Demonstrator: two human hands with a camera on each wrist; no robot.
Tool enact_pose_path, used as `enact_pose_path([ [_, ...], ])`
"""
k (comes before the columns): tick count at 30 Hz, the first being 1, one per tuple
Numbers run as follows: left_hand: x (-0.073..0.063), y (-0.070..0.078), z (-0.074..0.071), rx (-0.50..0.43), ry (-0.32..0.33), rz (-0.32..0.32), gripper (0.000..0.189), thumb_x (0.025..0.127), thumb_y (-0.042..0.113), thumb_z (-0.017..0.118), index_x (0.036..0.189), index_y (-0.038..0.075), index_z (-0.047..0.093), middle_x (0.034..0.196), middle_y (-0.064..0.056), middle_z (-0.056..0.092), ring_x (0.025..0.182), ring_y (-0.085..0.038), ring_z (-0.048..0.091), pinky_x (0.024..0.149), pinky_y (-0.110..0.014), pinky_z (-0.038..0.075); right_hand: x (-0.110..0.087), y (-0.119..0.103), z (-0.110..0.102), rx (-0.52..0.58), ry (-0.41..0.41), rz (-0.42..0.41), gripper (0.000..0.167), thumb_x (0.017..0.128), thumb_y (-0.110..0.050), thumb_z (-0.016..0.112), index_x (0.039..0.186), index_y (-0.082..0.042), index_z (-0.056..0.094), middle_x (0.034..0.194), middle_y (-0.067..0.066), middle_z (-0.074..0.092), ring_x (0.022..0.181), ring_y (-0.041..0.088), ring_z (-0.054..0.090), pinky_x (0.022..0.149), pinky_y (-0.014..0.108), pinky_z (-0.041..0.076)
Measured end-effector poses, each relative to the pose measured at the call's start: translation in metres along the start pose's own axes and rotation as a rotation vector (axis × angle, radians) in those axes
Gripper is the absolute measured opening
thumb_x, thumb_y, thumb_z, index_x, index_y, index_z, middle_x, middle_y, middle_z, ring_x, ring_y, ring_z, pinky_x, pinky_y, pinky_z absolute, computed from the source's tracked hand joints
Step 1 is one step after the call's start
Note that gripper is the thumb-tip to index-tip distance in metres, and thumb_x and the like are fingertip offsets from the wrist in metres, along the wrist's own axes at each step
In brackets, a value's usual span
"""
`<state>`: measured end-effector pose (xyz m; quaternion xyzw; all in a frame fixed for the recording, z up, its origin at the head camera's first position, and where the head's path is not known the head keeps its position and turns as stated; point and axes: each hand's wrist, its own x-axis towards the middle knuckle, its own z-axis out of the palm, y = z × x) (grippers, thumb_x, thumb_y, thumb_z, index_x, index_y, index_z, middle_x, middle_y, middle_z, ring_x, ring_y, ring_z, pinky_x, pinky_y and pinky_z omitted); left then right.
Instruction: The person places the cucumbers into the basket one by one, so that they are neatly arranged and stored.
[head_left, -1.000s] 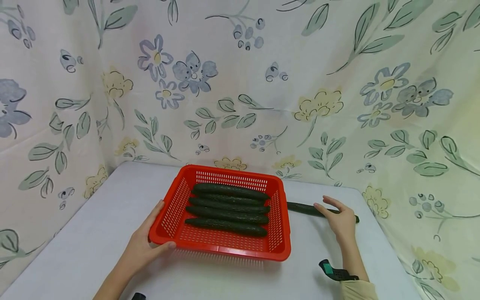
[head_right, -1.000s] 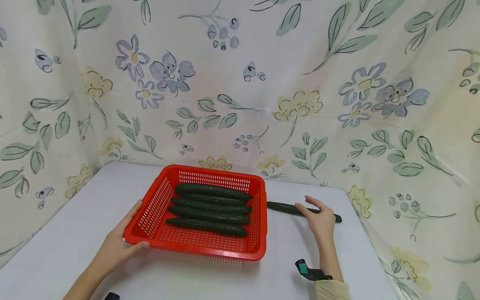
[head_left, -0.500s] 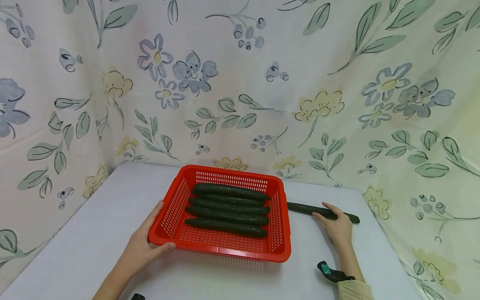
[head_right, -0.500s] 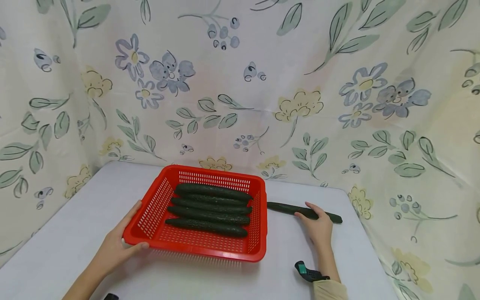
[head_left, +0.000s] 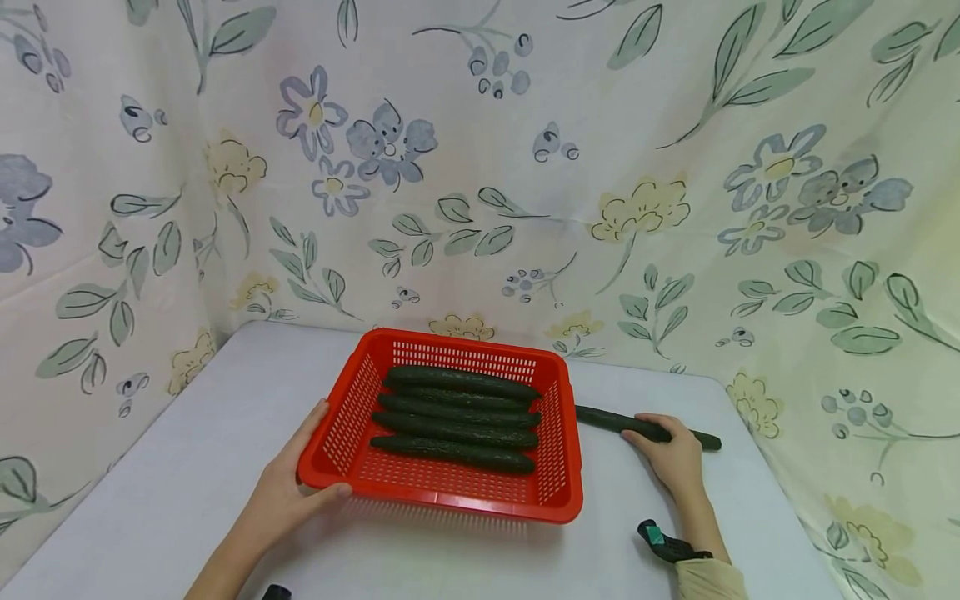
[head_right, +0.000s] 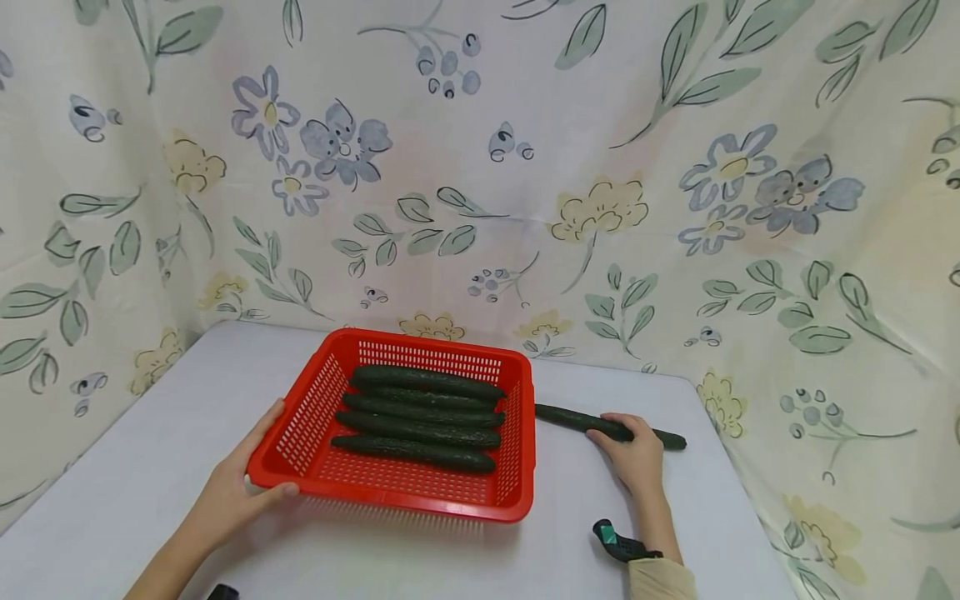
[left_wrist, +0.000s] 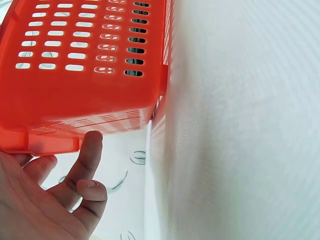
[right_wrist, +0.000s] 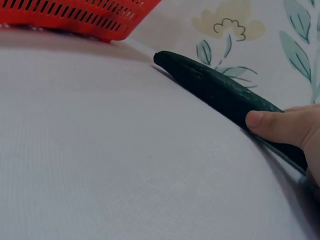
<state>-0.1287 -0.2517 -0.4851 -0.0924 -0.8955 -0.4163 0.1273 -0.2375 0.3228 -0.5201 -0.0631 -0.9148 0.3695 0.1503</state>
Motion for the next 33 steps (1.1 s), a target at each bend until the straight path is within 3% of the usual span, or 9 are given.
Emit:
enact_pose_path([
  [9,0.0,0.0,0.0,-0.009,-0.001,-0.002,0.121,0.079,0.027,0.094,0.172,0.031,0.017,0.174,-0.012,0.031,0.138,-0.038,0.053,0.095,-0.025,0.053,-0.001,0.003,0.0,0.018,-0.013,-0.011,0.052,0.088,-0.039,0.089,0.127,-0.007,0.076,0.14,0.025,0.067,0.14,0.048,0.052,0.116,0.066,0.037],
  [19,-0.001,0.002,0.0,-0.012,-0.005,-0.019,0.121,0.079,0.029,0.094,0.172,0.031,0.017,0.172,-0.014,0.033,0.136,-0.037,0.054,0.091,-0.025,0.055,-0.003,0.002,0.004,0.018,0.08,-0.127,0.044,0.084,-0.027,0.093,0.118,-0.004,0.079,0.125,0.023,0.074,0.126,0.046,0.063,0.109,0.063,0.046],
  [24,-0.001,0.002,-0.001,-0.003,-0.01,-0.021,0.121,0.079,0.03,0.094,0.172,0.03,0.017,0.172,-0.014,0.032,0.138,-0.039,0.053,0.092,-0.026,0.054,-0.003,0.0,0.003,0.015,0.118,-0.147,0.041,0.081,-0.024,0.095,0.115,-0.006,0.081,0.121,0.02,0.076,0.122,0.043,0.066,0.108,0.059,0.047],
  [33,0.001,0.005,-0.003,0.027,-0.004,-0.004,0.122,0.078,0.032,0.094,0.172,0.029,0.017,0.173,-0.014,0.032,0.138,-0.041,0.055,0.096,-0.035,0.055,0.0,-0.023,-0.014,0.052,0.173,-0.095,0.037,0.083,-0.025,0.093,0.114,-0.009,0.083,0.12,0.014,0.077,0.121,0.035,0.068,0.103,0.035,0.047],
])
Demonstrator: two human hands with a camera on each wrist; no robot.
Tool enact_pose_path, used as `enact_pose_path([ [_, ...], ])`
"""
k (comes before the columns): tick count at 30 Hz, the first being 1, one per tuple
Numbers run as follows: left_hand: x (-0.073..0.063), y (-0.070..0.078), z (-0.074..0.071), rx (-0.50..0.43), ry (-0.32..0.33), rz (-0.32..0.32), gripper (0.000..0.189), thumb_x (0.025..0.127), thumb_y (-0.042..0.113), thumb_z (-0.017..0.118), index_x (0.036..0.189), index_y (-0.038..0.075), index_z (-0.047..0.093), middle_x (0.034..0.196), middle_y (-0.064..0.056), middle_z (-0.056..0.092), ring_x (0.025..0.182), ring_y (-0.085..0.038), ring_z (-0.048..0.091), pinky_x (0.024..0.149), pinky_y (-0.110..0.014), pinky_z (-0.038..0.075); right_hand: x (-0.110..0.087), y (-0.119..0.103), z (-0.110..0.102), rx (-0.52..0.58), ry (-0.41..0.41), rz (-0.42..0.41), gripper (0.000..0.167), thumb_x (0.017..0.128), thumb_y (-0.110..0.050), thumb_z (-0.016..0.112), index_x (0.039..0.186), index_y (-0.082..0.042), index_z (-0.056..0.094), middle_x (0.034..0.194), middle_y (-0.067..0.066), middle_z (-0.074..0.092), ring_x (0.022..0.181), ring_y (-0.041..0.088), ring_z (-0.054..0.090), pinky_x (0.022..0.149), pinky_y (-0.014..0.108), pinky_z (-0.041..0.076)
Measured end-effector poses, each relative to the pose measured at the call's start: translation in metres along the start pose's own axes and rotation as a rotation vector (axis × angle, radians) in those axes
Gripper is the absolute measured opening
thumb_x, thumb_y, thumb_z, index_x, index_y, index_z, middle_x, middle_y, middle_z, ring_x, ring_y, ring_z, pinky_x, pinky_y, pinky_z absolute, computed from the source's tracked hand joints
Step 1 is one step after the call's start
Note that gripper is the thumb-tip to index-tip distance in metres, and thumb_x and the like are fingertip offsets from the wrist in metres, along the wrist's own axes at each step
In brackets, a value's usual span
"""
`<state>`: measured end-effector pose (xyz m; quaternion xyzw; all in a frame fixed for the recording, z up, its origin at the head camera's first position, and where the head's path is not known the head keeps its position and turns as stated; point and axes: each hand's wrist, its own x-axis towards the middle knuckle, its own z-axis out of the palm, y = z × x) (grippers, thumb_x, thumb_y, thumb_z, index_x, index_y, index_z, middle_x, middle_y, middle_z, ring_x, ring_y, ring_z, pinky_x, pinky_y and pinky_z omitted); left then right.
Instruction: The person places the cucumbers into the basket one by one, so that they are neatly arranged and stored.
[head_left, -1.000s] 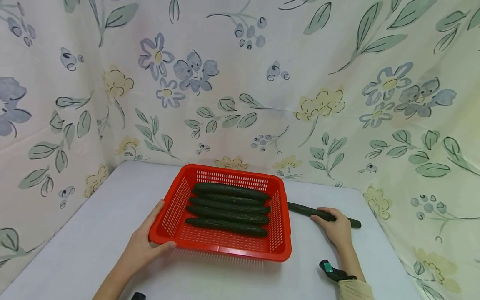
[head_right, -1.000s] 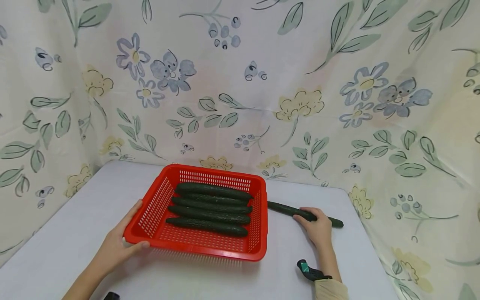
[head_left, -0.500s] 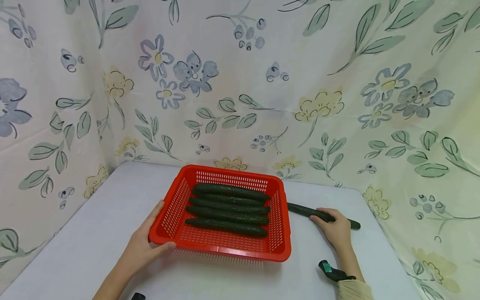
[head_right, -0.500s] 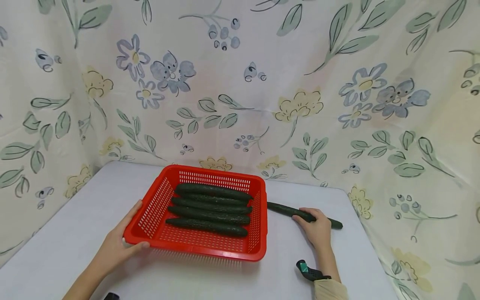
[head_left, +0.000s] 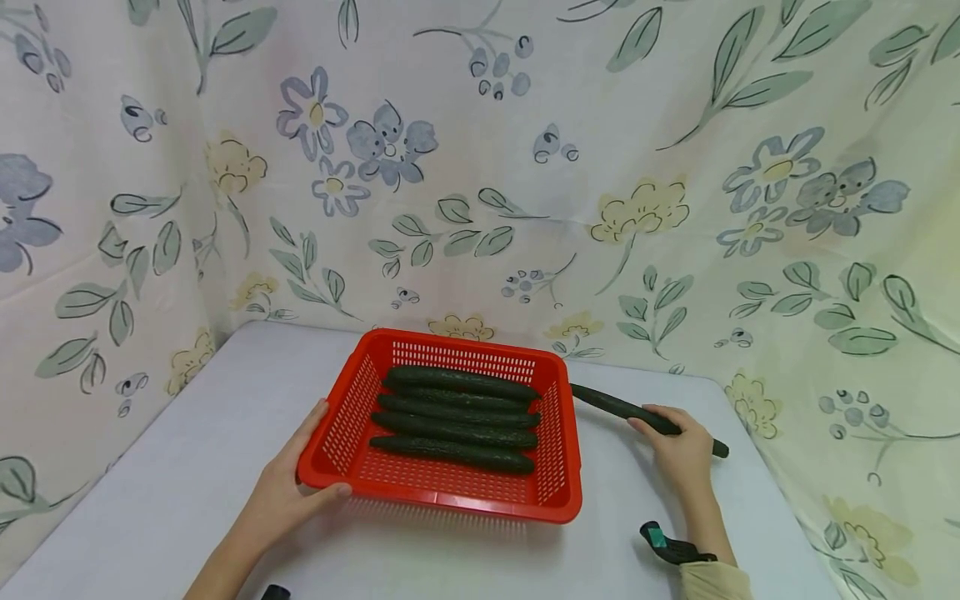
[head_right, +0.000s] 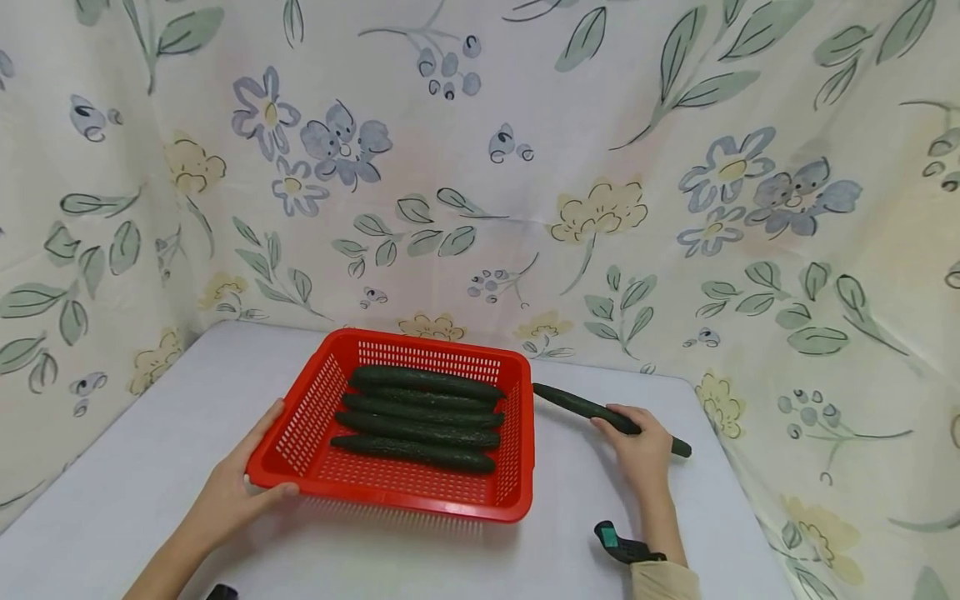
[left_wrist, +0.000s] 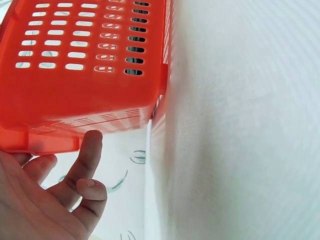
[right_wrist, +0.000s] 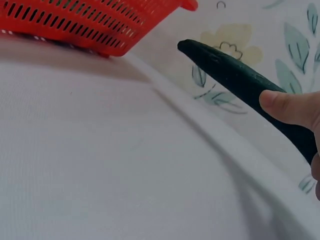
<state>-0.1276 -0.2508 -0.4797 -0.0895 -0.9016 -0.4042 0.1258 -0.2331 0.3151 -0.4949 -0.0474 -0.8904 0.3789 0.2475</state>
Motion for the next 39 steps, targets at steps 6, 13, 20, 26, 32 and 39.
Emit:
enact_pose_path([
  [6,0.0,0.0,0.0,-0.012,-0.004,-0.003,0.121,0.079,0.031,0.094,0.172,0.028,0.017,0.173,-0.015,0.031,0.138,-0.042,0.055,0.095,-0.033,0.055,0.005,-0.018,-0.017,0.015,0.076,0.019,0.036,0.082,-0.023,0.095,0.112,-0.009,0.084,0.118,0.012,0.079,0.108,0.011,0.066,0.089,0.016,0.046],
  [13,0.0,-0.001,0.002,-0.017,-0.005,-0.003,0.12,0.079,0.031,0.093,0.172,0.029,0.018,0.173,-0.014,0.031,0.138,-0.041,0.055,0.094,-0.03,0.054,0.007,-0.048,-0.04,0.054,0.123,-0.042,0.034,0.08,-0.02,0.096,0.11,-0.01,0.085,0.115,0.013,0.078,0.093,-0.016,0.056,0.075,0.004,0.047],
  [20,0.0,-0.001,0.002,-0.015,0.001,0.003,0.121,0.079,0.031,0.094,0.172,0.031,0.017,0.174,-0.011,0.03,0.138,-0.038,0.054,0.095,-0.03,0.054,0.004,-0.079,-0.056,0.08,0.128,-0.098,0.033,0.078,-0.016,0.097,0.109,-0.01,0.085,0.108,-0.002,0.077,0.09,-0.012,0.061,0.072,0.004,0.049],
  [26,0.0,-0.003,0.002,-0.01,0.01,0.009,0.121,0.078,0.03,0.094,0.172,0.031,0.018,0.174,-0.008,0.03,0.137,-0.037,0.054,0.097,-0.03,0.053,-0.002,-0.098,-0.064,0.122,0.116,-0.111,0.033,0.078,-0.014,0.096,0.11,-0.012,0.085,0.104,-0.024,0.069,0.075,-0.006,0.065,0.066,0.007,0.051],
  [32,-0.001,-0.002,0.003,-0.026,0.008,0.01,0.12,0.078,0.028,0.094,0.172,0.03,0.018,0.174,-0.01,0.031,0.137,-0.038,0.053,0.096,-0.027,0.053,-0.004,-0.106,-0.065,0.133,0.119,-0.129,0.035,0.077,-0.01,0.096,0.11,-0.01,0.085,0.105,-0.024,0.068,0.076,-0.006,0.065,0.065,0.007,0.052],
  [39,-0.001,-0.001,0.002,-0.034,-0.001,-0.002,0.12,0.079,0.028,0.093,0.172,0.03,0.018,0.174,-0.012,0.03,0.139,-0.039,0.053,0.094,-0.026,0.053,-0.008,-0.112,-0.056,0.101,0.105,-0.112,0.034,0.08,-0.016,0.096,0.111,-0.01,0.084,0.111,-0.003,0.073,0.082,-0.003,0.062,0.068,0.007,0.051],
])
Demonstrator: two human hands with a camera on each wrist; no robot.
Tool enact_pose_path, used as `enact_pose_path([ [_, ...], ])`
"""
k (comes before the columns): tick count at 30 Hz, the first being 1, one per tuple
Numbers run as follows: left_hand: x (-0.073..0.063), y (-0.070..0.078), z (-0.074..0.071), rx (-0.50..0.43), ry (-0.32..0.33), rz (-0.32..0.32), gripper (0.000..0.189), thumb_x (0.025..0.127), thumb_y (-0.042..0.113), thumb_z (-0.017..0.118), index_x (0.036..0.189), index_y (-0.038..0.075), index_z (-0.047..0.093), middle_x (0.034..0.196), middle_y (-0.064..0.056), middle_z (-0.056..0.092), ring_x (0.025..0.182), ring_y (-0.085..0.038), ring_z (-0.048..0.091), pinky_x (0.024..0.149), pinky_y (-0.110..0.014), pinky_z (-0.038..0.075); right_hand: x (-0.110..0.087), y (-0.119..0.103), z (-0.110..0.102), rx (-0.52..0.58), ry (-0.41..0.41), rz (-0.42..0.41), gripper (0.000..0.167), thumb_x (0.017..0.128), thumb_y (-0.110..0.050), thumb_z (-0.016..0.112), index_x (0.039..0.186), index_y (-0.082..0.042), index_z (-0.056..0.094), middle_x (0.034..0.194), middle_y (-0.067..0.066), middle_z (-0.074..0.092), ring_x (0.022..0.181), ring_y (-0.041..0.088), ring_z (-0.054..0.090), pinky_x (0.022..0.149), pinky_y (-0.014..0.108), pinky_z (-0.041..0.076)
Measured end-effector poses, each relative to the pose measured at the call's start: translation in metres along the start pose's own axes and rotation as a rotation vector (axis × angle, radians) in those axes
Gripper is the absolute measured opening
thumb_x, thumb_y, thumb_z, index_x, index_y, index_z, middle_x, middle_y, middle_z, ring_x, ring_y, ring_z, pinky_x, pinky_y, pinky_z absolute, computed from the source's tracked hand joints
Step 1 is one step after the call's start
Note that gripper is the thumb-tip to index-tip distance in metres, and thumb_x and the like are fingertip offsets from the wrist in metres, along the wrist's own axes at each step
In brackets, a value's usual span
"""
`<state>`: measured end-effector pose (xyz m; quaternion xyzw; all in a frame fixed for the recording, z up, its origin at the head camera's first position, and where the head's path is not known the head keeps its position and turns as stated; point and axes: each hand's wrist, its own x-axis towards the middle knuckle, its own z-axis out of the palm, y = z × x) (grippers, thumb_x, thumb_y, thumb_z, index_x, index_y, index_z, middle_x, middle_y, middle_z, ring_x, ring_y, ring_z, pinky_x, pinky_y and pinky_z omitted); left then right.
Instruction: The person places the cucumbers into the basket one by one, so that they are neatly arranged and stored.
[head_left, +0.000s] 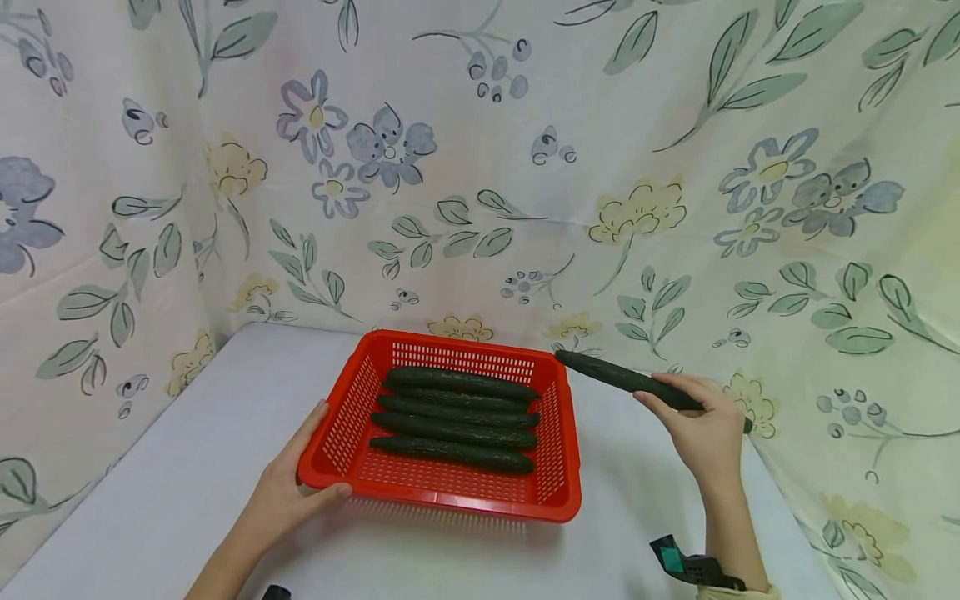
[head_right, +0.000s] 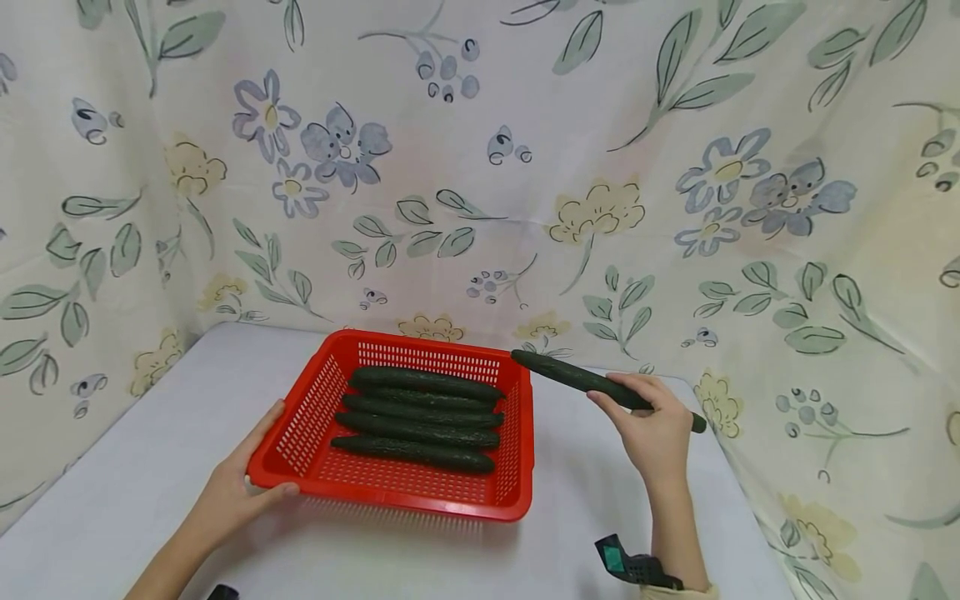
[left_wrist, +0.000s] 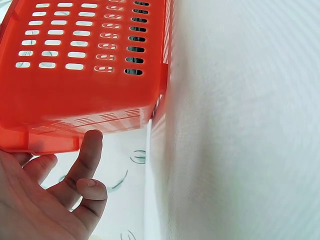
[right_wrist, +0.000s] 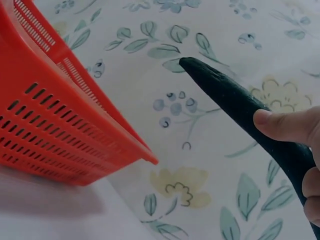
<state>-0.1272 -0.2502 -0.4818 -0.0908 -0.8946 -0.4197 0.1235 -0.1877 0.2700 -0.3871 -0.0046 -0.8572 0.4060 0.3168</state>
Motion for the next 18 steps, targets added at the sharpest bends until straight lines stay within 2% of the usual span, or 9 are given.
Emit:
enact_pose_path([
  [3,0.0,0.0,0.0,0.006,0.004,0.002,0.12,0.079,0.027,0.093,0.172,0.03,0.018,0.173,-0.013,0.031,0.138,-0.038,0.054,0.094,-0.027,0.053,-0.003,-0.004,0.006,0.007,-0.017,-0.001,0.033,0.081,-0.017,0.095,0.112,-0.009,0.084,0.112,0.006,0.074,0.081,-0.002,0.062,0.069,0.007,0.051],
  [6,0.0,0.0,0.001,0.005,0.008,0.007,0.121,0.078,0.027,0.094,0.172,0.029,0.018,0.173,-0.013,0.032,0.136,-0.038,0.055,0.093,-0.027,0.054,-0.007,-0.008,0.014,0.03,-0.034,-0.009,0.033,0.082,-0.017,0.094,0.112,-0.01,0.084,0.112,0.008,0.077,0.08,-0.003,0.064,0.07,0.007,0.051],
  [11,0.0,0.0,0.001,0.009,0.005,0.007,0.121,0.078,0.029,0.094,0.172,0.031,0.018,0.173,-0.012,0.031,0.138,-0.038,0.054,0.097,-0.032,0.054,-0.014,-0.018,0.032,0.076,-0.059,-0.009,0.032,0.082,-0.019,0.094,0.111,-0.01,0.084,0.111,0.008,0.079,0.087,-0.002,0.065,0.071,0.009,0.052],
  [18,0.0,-0.001,0.0,0.019,0.008,0.002,0.121,0.078,0.03,0.094,0.172,0.031,0.018,0.173,-0.012,0.032,0.141,-0.04,0.053,0.099,-0.04,0.054,-0.027,-0.042,0.06,0.127,-0.144,0.064,0.033,0.084,-0.025,0.093,0.112,-0.011,0.084,0.113,0.009,0.079,0.096,0.021,0.071,0.074,0.015,0.055],
])
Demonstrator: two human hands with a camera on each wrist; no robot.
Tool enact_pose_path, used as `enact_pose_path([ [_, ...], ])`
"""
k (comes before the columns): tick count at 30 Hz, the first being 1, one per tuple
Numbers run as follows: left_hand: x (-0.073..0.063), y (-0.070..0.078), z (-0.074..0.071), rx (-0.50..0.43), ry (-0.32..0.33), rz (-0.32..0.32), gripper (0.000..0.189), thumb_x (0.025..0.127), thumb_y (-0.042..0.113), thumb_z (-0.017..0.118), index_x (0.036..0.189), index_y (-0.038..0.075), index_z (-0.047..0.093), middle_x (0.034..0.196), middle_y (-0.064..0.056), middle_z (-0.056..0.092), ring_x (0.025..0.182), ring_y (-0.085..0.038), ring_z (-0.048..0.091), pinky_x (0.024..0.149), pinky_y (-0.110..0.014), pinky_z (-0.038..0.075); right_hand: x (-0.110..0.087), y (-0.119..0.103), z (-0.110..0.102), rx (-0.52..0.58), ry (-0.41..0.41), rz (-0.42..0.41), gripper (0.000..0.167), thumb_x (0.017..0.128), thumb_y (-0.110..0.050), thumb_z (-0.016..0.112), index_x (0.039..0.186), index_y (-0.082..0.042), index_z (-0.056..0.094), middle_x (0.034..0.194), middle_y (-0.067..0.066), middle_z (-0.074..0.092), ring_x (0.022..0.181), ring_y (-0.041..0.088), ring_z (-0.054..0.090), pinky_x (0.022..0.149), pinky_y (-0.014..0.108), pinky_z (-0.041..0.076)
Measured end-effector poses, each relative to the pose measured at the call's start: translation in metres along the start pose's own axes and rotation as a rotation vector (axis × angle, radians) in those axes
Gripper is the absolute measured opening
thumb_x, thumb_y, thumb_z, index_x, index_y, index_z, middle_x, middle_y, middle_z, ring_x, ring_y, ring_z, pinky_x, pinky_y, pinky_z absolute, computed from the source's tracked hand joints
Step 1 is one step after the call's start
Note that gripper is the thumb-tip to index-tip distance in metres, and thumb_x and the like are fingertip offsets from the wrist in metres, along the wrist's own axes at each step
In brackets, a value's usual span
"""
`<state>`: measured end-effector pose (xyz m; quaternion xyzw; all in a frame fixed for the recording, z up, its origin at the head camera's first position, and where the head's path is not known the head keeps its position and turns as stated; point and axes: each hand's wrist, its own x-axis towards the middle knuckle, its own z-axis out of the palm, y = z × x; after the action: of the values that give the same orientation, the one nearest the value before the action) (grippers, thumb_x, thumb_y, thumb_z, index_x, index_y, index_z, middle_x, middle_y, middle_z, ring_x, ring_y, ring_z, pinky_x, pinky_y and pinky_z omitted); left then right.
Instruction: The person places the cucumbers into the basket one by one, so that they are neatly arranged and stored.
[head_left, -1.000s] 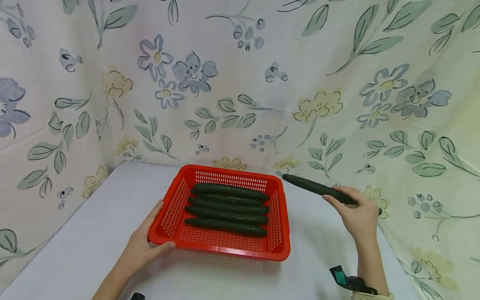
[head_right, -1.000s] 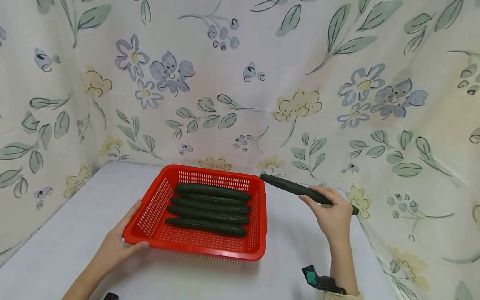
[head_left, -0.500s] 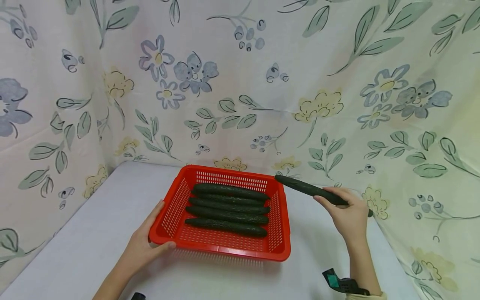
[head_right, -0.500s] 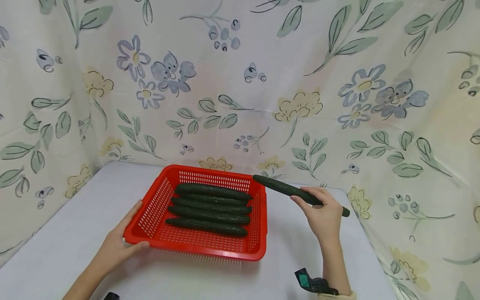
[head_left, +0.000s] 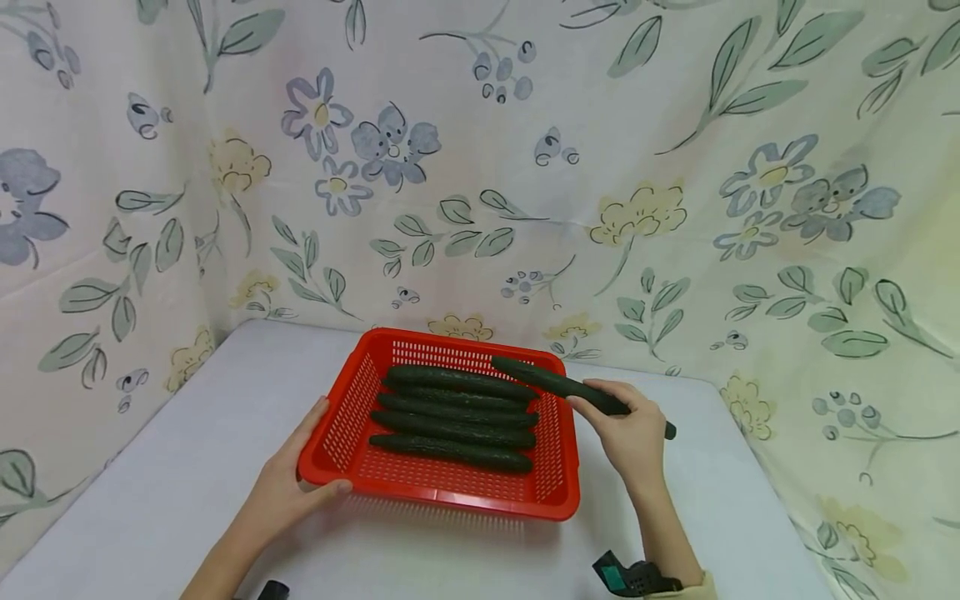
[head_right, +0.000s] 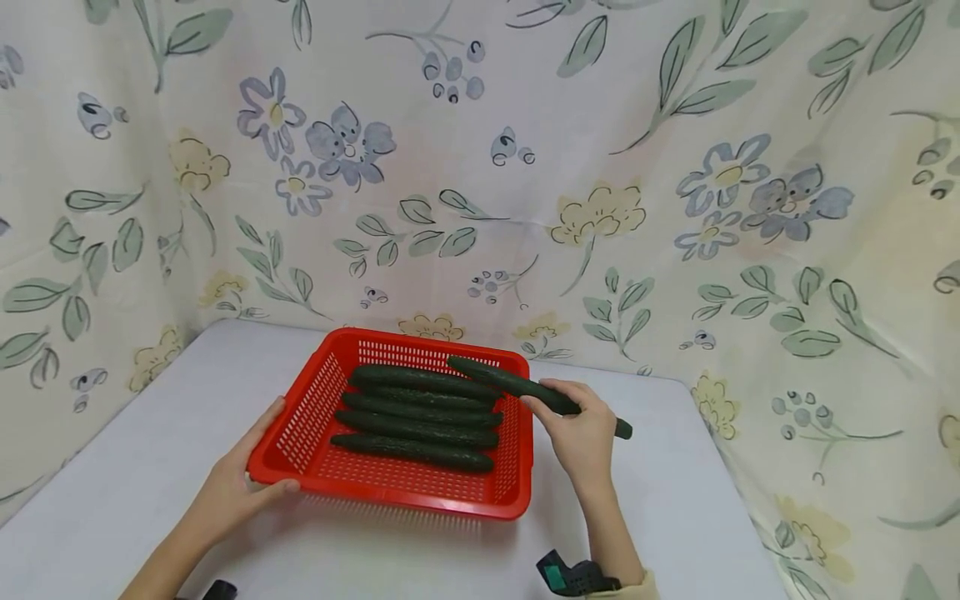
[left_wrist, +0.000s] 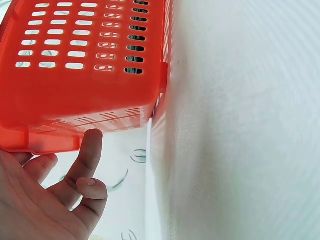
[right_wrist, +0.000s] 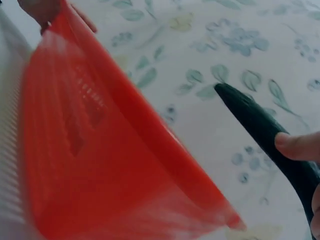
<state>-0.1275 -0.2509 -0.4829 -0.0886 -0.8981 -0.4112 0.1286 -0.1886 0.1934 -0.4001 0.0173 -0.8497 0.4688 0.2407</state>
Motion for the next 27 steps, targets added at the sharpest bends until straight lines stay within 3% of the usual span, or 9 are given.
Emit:
enact_pose_path([
  [6,0.001,0.001,0.001,0.0,-0.004,-0.002,0.12,0.079,0.03,0.093,0.172,0.029,0.018,0.173,-0.012,0.031,0.141,-0.041,0.053,0.1,-0.043,0.053,0.003,-0.02,0.022,0.033,-0.118,0.075,0.037,0.087,-0.033,0.09,0.116,-0.011,0.082,0.12,0.012,0.077,0.103,0.03,0.075,0.082,0.033,0.064],
  [12,0.0,0.0,-0.001,0.004,-0.007,-0.005,0.12,0.079,0.033,0.093,0.172,0.03,0.017,0.173,-0.013,0.031,0.141,-0.042,0.053,0.099,-0.041,0.054,0.024,-0.043,0.043,0.022,-0.191,0.01,0.037,0.083,-0.035,0.093,0.112,-0.013,0.083,0.116,0.008,0.079,0.112,0.027,0.069,0.094,0.05,0.057],
  [17,0.001,-0.001,-0.002,-0.001,-0.011,-0.011,0.119,0.08,0.033,0.093,0.172,0.03,0.017,0.173,-0.013,0.031,0.142,-0.042,0.052,0.1,-0.044,0.054,0.043,-0.057,0.074,0.03,-0.224,-0.05,0.034,0.082,-0.032,0.094,0.108,-0.013,0.085,0.107,0.007,0.08,0.105,0.028,0.07,0.093,0.049,0.055],
  [21,0.001,-0.001,-0.001,-0.015,-0.016,-0.017,0.119,0.081,0.031,0.092,0.172,0.031,0.015,0.174,-0.011,0.029,0.144,-0.043,0.049,0.102,-0.049,0.052,0.052,-0.064,0.099,0.043,-0.242,-0.027,0.033,0.081,-0.032,0.094,0.106,-0.013,0.085,0.106,0.005,0.081,0.105,0.026,0.071,0.088,0.046,0.056],
  [27,0.0,-0.001,0.0,-0.02,-0.009,-0.006,0.12,0.08,0.028,0.093,0.172,0.032,0.016,0.173,-0.011,0.031,0.141,-0.039,0.052,0.099,-0.035,0.052,0.058,-0.067,0.129,0.063,-0.274,0.017,0.031,0.081,-0.031,0.094,0.103,-0.01,0.085,0.106,0.007,0.081,0.096,0.025,0.068,0.078,0.037,0.054],
])
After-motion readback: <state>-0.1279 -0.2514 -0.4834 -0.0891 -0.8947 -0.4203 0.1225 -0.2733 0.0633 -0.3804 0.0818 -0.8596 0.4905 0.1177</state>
